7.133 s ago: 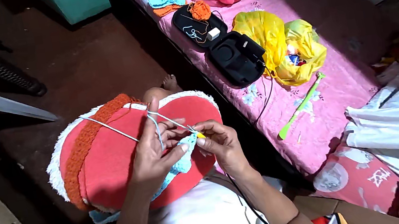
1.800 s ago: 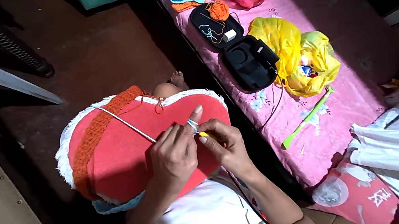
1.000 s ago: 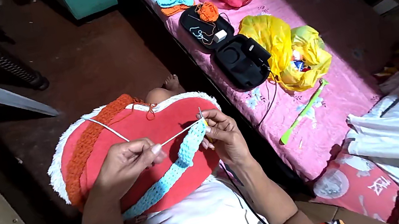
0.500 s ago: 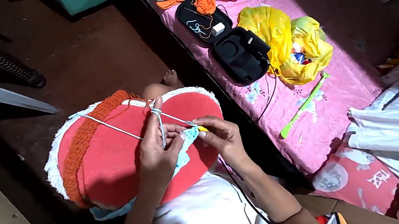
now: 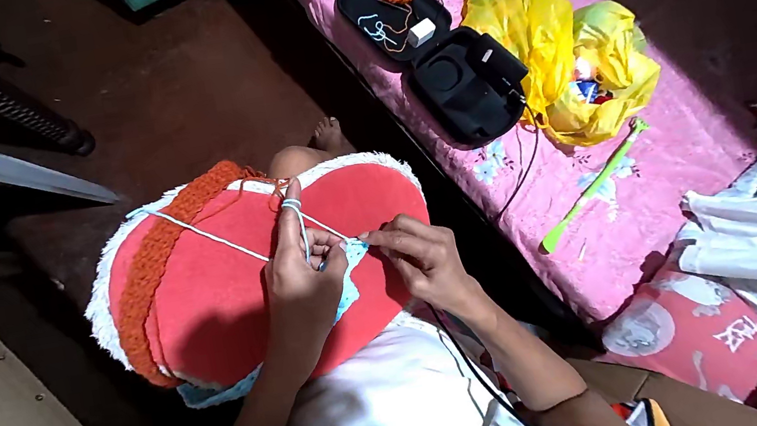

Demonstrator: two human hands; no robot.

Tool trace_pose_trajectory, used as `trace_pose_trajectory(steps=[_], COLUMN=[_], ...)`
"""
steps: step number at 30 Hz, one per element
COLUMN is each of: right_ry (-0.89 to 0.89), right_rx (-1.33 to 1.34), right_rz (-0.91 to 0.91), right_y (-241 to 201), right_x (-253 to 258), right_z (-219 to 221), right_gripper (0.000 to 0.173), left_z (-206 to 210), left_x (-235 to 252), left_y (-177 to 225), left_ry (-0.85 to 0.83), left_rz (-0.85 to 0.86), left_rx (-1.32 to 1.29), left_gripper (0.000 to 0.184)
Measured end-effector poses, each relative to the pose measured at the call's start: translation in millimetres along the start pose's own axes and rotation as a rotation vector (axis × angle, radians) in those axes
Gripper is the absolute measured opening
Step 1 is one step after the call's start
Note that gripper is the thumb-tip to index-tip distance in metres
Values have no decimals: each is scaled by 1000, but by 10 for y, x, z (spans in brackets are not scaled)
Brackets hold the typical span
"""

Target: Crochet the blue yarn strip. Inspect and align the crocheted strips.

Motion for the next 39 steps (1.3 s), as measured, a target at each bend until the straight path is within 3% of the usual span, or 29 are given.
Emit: trace_pose_trajectory(steps=[7, 26, 39], right_ry=[-48, -53, -76], right_rx=[-258, -211, -355], right_rz=[-72, 2, -60], right_y=[-92, -71, -123], right_x=[11, -43, -38], right_z=[5, 50, 96], right_gripper=[30, 32, 33], left_z=[67, 128, 158], left_x=[-37, -53, -55], left_y=[-41, -86, -110], left_ry=[120, 178, 208], left_rz=[139, 279, 338], left_rx=[203, 390, 431], left_gripper=[80, 68, 64])
Point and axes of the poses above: each hand's wrist, its own x-axis towards the middle knuckle, its own z-axis out of the palm, y = z × x, the point moved 1 cm from there along x, towards the middle knuckle, and after that the axes turned 10 degrees about -z, right-handed, at the moved point
